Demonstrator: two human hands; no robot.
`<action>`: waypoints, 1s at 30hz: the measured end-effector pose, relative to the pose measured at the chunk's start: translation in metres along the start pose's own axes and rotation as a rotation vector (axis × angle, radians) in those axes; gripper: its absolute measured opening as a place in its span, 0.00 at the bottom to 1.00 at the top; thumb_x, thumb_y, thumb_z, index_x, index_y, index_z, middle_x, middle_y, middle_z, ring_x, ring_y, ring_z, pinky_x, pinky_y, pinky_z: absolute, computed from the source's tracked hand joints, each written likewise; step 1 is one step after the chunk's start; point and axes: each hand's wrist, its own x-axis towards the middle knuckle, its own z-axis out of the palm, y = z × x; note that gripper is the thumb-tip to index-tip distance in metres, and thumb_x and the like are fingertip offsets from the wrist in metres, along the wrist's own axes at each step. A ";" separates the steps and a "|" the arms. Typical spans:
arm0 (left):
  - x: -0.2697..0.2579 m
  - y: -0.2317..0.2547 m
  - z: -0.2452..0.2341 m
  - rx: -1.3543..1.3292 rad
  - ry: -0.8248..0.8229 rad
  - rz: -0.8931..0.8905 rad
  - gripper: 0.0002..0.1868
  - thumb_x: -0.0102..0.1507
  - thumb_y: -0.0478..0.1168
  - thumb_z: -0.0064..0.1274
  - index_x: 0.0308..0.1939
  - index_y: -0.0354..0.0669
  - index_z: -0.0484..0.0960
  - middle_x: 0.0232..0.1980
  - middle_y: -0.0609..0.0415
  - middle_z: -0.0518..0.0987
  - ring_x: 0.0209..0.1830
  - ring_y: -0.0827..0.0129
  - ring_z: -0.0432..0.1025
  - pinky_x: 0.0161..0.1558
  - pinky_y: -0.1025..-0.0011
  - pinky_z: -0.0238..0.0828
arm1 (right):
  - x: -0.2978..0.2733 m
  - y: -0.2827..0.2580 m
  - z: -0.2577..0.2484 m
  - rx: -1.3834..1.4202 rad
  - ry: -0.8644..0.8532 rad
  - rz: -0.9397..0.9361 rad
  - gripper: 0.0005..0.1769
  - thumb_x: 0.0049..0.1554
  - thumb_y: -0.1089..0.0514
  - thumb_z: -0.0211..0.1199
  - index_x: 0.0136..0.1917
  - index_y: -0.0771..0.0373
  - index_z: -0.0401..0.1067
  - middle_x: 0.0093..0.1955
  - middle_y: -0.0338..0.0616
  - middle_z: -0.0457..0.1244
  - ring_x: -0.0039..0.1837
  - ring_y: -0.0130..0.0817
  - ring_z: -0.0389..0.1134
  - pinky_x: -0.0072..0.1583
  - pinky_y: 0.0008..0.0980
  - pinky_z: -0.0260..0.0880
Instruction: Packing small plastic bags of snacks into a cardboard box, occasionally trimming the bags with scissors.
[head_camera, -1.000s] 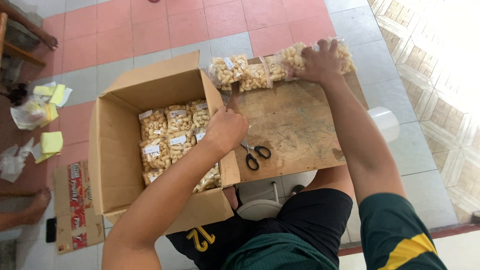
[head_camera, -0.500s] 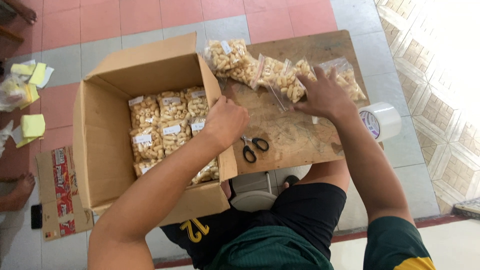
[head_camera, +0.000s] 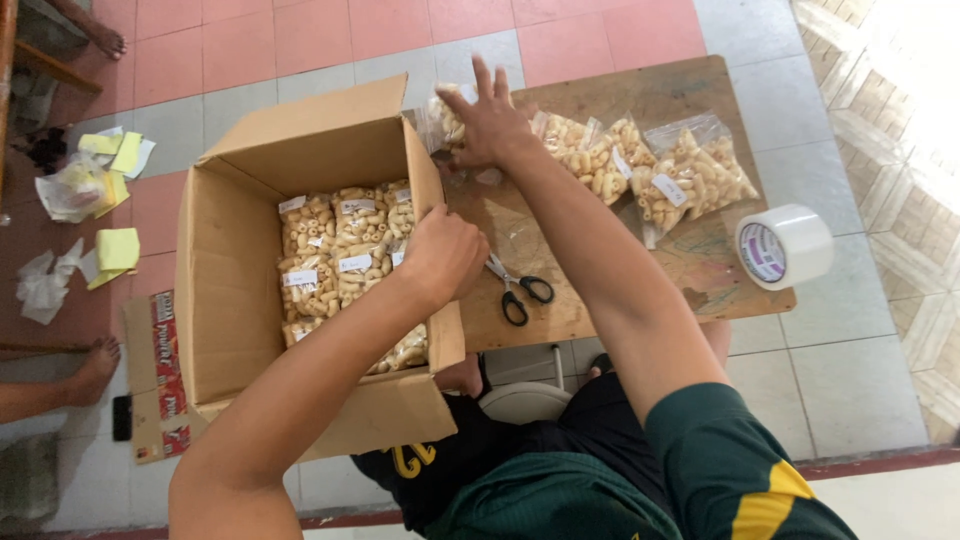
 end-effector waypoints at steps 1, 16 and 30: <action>0.000 -0.002 0.004 -0.002 -0.011 -0.002 0.10 0.65 0.39 0.46 0.39 0.55 0.84 0.35 0.59 0.84 0.38 0.61 0.77 0.48 0.62 0.63 | 0.009 0.007 0.010 0.006 -0.006 -0.007 0.58 0.51 0.42 0.73 0.81 0.32 0.36 0.79 0.46 0.12 0.81 0.57 0.18 0.69 0.83 0.38; 0.005 -0.006 0.007 -0.070 0.056 0.022 0.09 0.65 0.44 0.46 0.39 0.51 0.83 0.33 0.56 0.84 0.33 0.58 0.78 0.43 0.56 0.67 | 0.007 0.064 0.064 -0.024 0.702 -0.265 0.30 0.46 0.65 0.68 0.61 0.46 0.68 0.57 0.52 0.57 0.56 0.51 0.59 0.40 0.43 0.77; 0.026 0.001 0.010 -0.230 0.124 -0.009 0.15 0.62 0.49 0.49 0.34 0.43 0.84 0.28 0.50 0.83 0.32 0.56 0.80 0.41 0.61 0.67 | -0.174 0.091 0.079 -0.185 0.752 -0.274 0.39 0.39 0.52 0.77 0.64 0.47 0.69 0.61 0.55 0.58 0.65 0.56 0.61 0.58 0.55 0.69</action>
